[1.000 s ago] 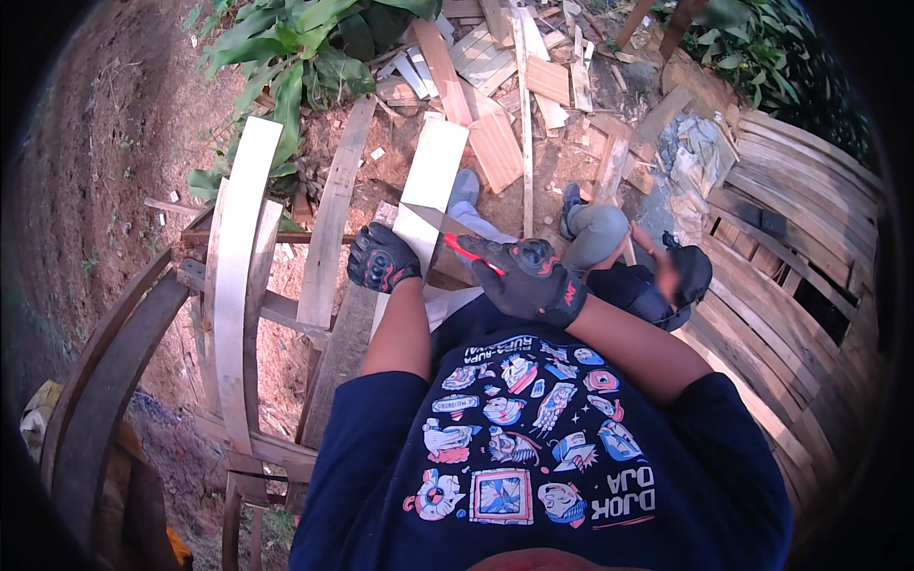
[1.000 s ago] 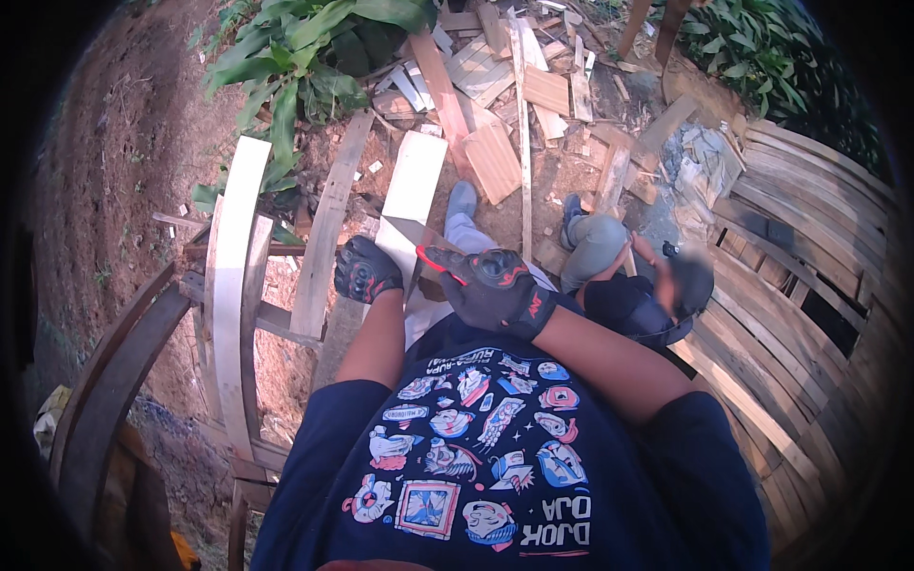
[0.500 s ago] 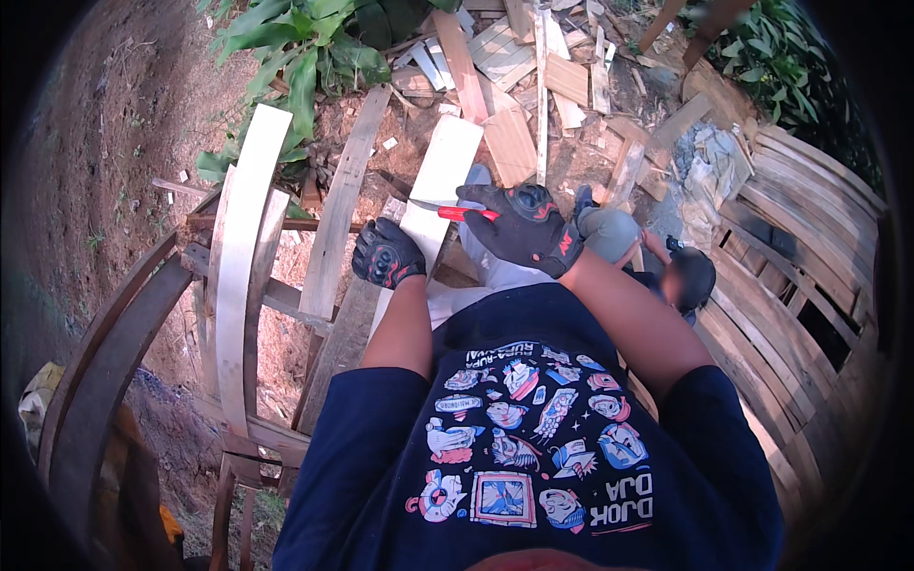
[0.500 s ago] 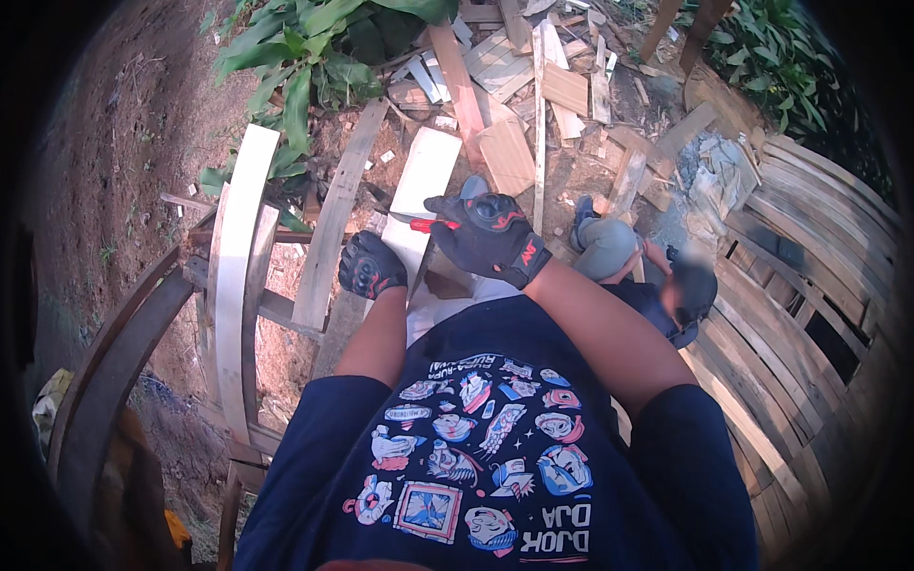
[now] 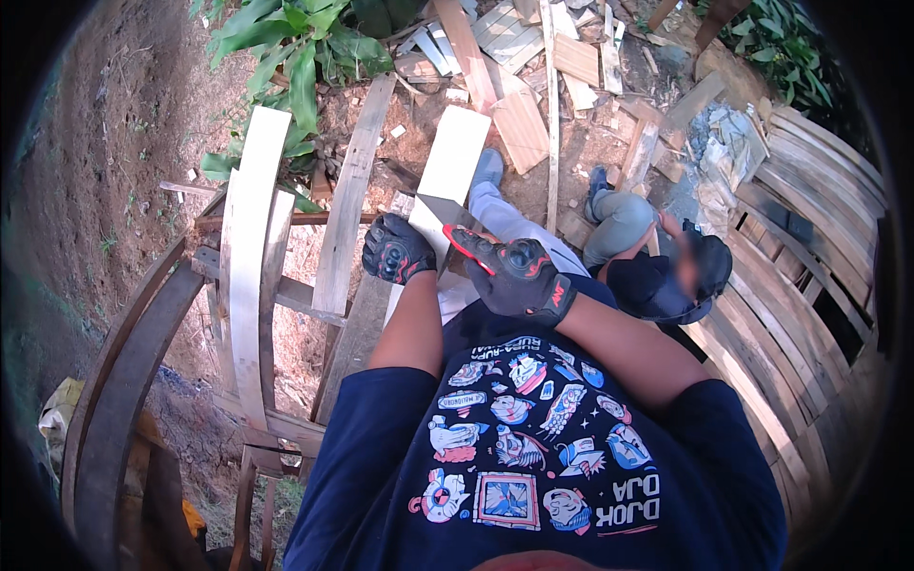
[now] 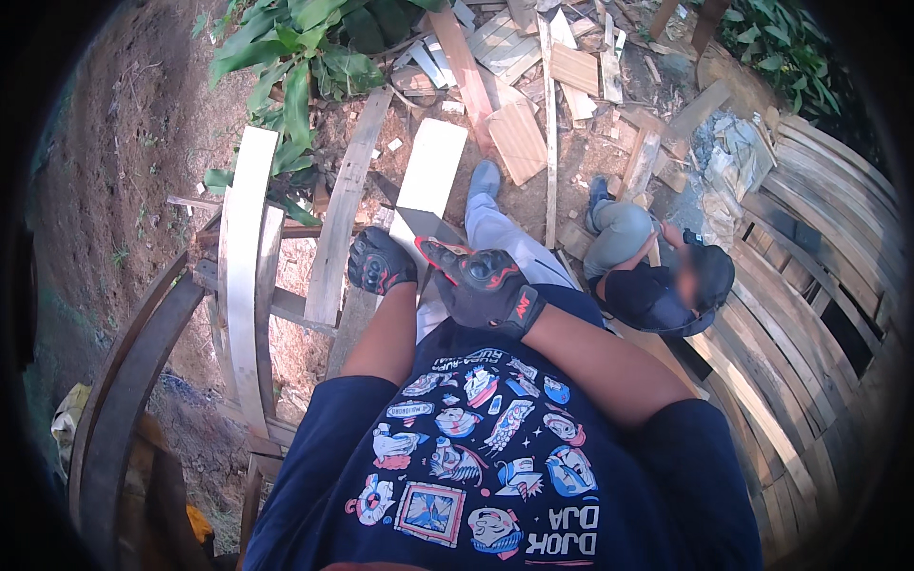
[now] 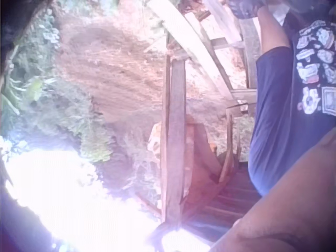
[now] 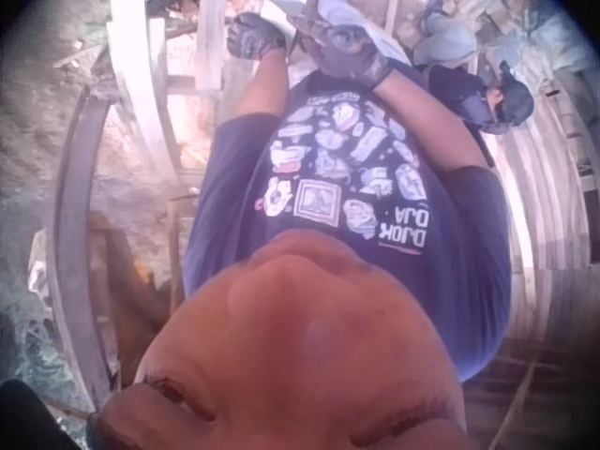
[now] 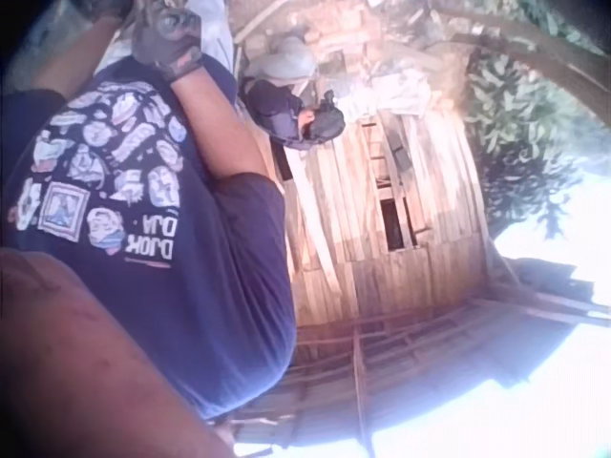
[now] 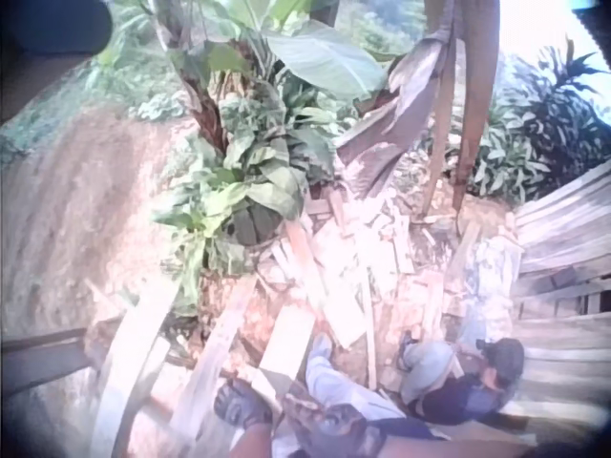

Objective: The person uses a hand saw to cut a long wooden plank resting on a wooden frame. After sawing through the plank, the person lifts the cut piece and places it on a nearby pile of wood.

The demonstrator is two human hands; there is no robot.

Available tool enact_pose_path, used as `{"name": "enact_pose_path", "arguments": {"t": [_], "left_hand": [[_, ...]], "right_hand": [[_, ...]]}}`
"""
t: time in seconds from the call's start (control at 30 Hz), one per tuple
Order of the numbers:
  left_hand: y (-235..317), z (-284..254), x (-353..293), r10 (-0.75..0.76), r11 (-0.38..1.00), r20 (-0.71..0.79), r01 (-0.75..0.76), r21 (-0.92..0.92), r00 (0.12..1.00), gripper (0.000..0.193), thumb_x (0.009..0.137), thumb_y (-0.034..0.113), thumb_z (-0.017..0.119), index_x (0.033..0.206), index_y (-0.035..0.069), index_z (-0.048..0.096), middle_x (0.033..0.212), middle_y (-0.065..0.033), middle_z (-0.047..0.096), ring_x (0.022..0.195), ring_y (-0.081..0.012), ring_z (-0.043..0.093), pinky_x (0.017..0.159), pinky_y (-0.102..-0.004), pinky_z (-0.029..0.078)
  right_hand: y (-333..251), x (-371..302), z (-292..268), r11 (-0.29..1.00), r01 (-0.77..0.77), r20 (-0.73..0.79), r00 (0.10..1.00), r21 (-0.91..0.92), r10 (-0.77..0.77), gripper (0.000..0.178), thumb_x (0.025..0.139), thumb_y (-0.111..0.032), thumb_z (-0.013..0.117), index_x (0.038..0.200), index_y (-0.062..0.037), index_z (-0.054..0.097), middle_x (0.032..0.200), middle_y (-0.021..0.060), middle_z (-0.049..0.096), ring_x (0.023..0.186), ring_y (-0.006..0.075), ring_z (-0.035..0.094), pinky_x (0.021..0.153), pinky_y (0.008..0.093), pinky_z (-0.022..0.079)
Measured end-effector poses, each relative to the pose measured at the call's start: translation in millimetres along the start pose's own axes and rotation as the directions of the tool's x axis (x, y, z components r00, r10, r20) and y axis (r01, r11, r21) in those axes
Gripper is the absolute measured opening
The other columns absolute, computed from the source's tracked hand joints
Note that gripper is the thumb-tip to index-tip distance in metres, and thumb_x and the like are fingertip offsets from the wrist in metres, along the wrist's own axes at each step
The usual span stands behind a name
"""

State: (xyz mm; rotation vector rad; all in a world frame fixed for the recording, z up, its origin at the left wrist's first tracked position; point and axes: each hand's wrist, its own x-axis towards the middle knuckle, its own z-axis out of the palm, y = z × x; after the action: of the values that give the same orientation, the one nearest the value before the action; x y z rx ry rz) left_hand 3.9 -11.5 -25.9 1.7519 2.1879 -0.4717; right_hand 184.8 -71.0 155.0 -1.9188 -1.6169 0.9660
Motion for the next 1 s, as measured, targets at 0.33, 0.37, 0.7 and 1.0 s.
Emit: {"name": "enact_pose_path", "arguments": {"t": [0.33, 0.37, 0.7, 1.0], "left_hand": [[-7.0, 15.2, 2.9, 0.032, 0.999, -0.025, -0.032, -0.022, 0.999, 0.05, 0.11, 0.048, 0.041, 0.109, 0.013, 0.076, 0.116, -0.0148, 0.075, 0.113, -0.0366, 0.068, 0.099, -0.054, 0.049], [-6.6, 12.4, 4.1, 0.039, 0.999, -0.015, -0.039, -0.013, 0.999, 0.05, 0.11, 0.048, 0.042, 0.109, 0.012, 0.076, 0.115, -0.0148, 0.075, 0.112, -0.0368, 0.068, 0.099, -0.0539, 0.049], [-5.7, 7.8, 0.7, 0.017, 0.998, -0.077, -0.021, -0.057, 0.997, 0.045, 0.109, 0.045, 0.046, 0.108, 0.014, 0.078, 0.112, -0.0132, 0.075, 0.109, -0.0351, 0.068, 0.1, -0.0513, 0.048], [-0.9, -16.3, -5.1, -0.035, 0.989, -0.048, 0.027, -0.146, 0.998, 0.051, 0.106, 0.052, 0.052, 0.121, 0.01, 0.077, 0.118, -0.0165, 0.075, 0.118, -0.0357, 0.066, 0.107, -0.0515, 0.045]], "right_hand": [[35.4, 76.7, 62.7, 0.997, -0.061, 0.225, 0.972, -0.038, 0.068, 0.054, 0.1, -0.026, 0.06, 0.152, -0.0119, 0.059, 0.129, 0.0184, 0.075, 0.102, 0.0387, 0.076, 0.09, 0.0498, 0.06], [37.0, 92.9, 65.9, 0.991, -0.125, 0.309, 0.941, -0.055, 0.136, 0.054, 0.1, -0.027, 0.06, 0.152, -0.0119, 0.059, 0.129, 0.0189, 0.075, 0.104, 0.0393, 0.076, 0.092, 0.05, 0.06], [48.4, 80.2, 62.9, 0.998, -0.06, 0.329, 0.943, 0.013, 0.052, 0.054, 0.104, -0.03, 0.054, 0.155, -0.0134, 0.057, 0.139, 0.0185, 0.071, 0.118, 0.0388, 0.073, 0.102, 0.0509, 0.058], [55.6, 73.1, 69.9, 0.993, -0.022, 0.237, 0.971, 0.112, -0.005, 0.053, 0.105, -0.035, 0.056, 0.154, -0.0172, 0.059, 0.13, 0.0206, 0.075, 0.116, 0.0421, 0.072, 0.104, 0.0536, 0.055]]}}
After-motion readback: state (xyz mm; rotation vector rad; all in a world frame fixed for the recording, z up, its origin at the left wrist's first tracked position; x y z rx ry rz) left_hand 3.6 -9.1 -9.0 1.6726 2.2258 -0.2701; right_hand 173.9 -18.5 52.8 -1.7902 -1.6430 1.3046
